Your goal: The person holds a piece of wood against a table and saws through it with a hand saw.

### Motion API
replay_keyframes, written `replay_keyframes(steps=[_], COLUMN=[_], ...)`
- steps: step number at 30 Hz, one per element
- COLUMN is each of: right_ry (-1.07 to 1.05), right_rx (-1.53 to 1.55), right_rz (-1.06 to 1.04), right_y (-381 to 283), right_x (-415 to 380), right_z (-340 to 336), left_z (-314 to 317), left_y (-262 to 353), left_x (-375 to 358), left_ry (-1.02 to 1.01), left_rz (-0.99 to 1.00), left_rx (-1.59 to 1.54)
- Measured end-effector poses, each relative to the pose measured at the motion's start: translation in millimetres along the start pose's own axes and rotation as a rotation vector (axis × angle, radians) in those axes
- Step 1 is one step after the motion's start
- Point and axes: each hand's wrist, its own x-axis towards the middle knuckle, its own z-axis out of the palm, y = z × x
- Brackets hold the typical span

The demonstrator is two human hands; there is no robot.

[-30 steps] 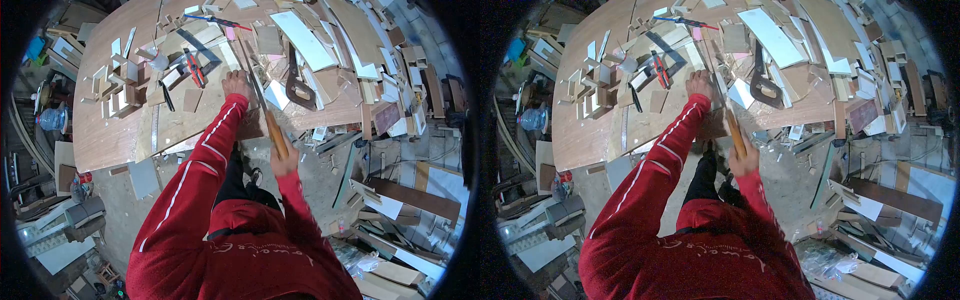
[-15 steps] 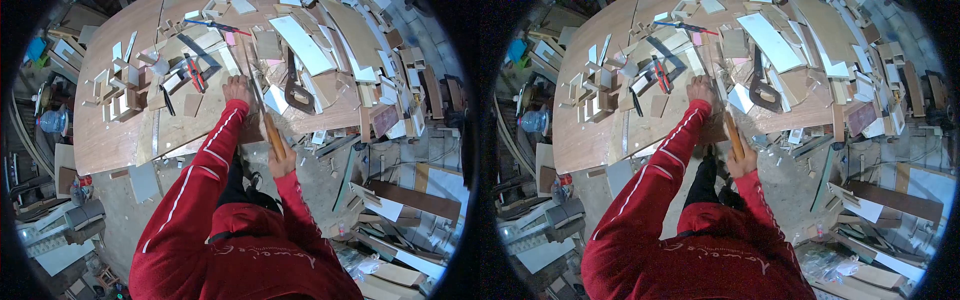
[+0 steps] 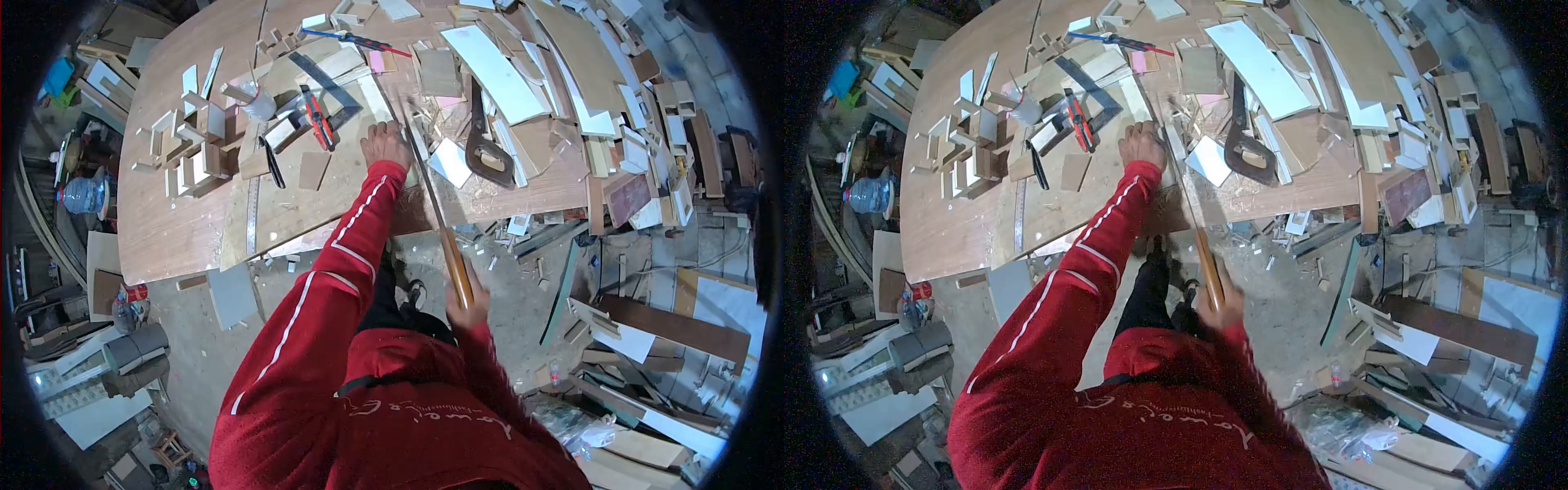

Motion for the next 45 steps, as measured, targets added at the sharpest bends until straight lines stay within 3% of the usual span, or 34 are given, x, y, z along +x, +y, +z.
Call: replay_keyframes(steps=[3,6,9,12,14,18,20,22,27,29,30,32,35,36,39,41,42,45], right_ry=[0.039,0.070,0.031,-0.041,0.030,0.083,0.017,0.037,0.084,0.010,0.046,0.068,0.014,-0.020,0.049,-0.061,0.032,0.013], right_rx=[-0.064,0.003,0.079,0.072,-0.166,0.084,-0.041,0.035,0.020,0.120,0.080,0.060,0.024,0.116,0.035,0.107,0.074,0.049], right_rz=[0.081,-0.042,-0.003,0.088,-0.043,-0.067,-0.035,-0.024,-0.124,0.092,-0.058,-0.064,0.024,0.077,-0.102,0.168,-0.067,-0.048], right_y=[-0.4,0.7,-4.6,4.9,28.3,14.0,8.4,8.5,15.2,-0.2,12.0,1.4,-7.4,-3.4,24.0,0.7,26.0,-4.4], right_x=[-35.6,24.7,74.7,9.1,-42.9,-5.5,47.6,52.4,-16.5,-21.6,-1.5,56.7,66.1,40.9,-16.7,-23.8,-11.7,56.2], right_z=[-9.0,13.2,32.4,4.8,-6.1,2.7,26.2,30.6,-1.6,-8.3,0.7,30.7,28.5,16.2,-0.3,-14.1,1.7,24.1], left_z=[-6.0,-2.9,-7.2,-5.7,-3.3,-1.9,-6.1,-4.5,0.5,2.9,2.4,-1.9,-2.4,1.0,-1.2,-3.4,-5.4,-3.1], left_y=[2.2,-1.7,3.0,3.0,1.8,2.7,1.6,-1.4,-0.1,-0.4,-0.4,-1.8,1.7,1.1,0.9,2.5,3.7,-1.8], left_x=[1.5,-1.2,-1.1,-1.1,2.2,3.9,0.7,1.3,1.0,-0.5,1.4,0.1,3.3,1.5,6.1,-3.4,-0.8,-1.7], left_ry=[-0.079,-0.032,-0.034,-0.008,-0.006,0.026,-0.011,-0.003,-0.022,-0.015,0.000,0.014,-0.006,-0.011,-0.023,-0.065,-0.055,-0.047], left_rz=[-0.024,0.035,0.007,0.005,-0.005,0.032,0.010,0.021,-0.004,0.010,0.037,0.062,0.037,0.021,0.001,0.013,0.033,0.050], left_rx=[0.009,0.002,0.047,0.032,0.028,0.018,0.026,0.035,0.025,0.015,0.020,0.036,0.048,0.055,0.043,0.022,0.032,0.058])
